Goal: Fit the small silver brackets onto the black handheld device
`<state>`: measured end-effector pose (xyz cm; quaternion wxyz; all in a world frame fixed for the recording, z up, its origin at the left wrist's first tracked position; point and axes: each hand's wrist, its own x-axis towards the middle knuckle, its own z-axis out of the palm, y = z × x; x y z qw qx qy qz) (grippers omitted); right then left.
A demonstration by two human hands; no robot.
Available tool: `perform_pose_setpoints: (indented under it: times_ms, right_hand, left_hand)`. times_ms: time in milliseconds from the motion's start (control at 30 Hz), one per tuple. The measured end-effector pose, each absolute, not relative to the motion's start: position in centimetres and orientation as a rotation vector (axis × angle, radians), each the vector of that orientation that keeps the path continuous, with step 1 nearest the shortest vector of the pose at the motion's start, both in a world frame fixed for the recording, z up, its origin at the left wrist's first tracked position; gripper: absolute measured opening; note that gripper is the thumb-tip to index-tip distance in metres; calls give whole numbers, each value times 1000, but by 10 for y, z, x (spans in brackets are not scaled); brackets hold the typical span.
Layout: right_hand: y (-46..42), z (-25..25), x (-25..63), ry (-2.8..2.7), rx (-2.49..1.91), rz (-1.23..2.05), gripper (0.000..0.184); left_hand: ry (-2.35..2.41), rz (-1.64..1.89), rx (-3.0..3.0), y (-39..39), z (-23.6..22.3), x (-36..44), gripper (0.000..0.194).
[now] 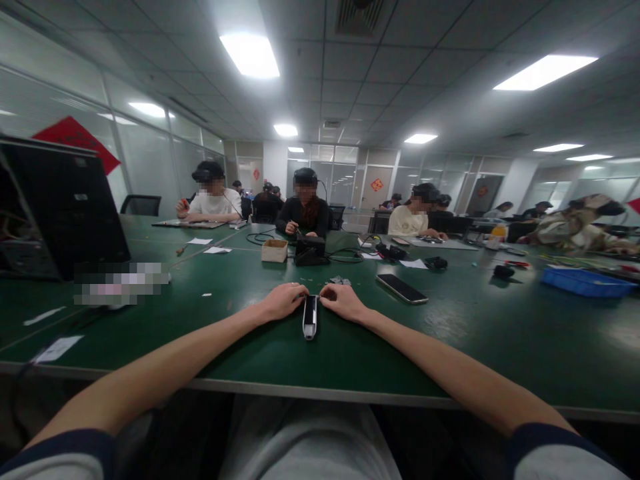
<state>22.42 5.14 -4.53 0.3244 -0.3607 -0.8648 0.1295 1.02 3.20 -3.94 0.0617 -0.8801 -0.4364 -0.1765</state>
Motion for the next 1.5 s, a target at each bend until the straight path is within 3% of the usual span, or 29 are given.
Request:
perform_pose_setpoints:
  times_ms: [267,633,1500]
  right_hand:
    - [52,-40,226,-2303,-952,302,18]
    - [99,-26,278,-2585,-1155,-176,19]
    - [94,-29,237,-2692,-1195,-359,28]
  left_hand:
    - [-1318,-534,-2673,31,-38,10,23]
    - [-1312,-540,-2690,31,-39,9,22]
    - [-1346,-527,-2672,27,-35,12,23]
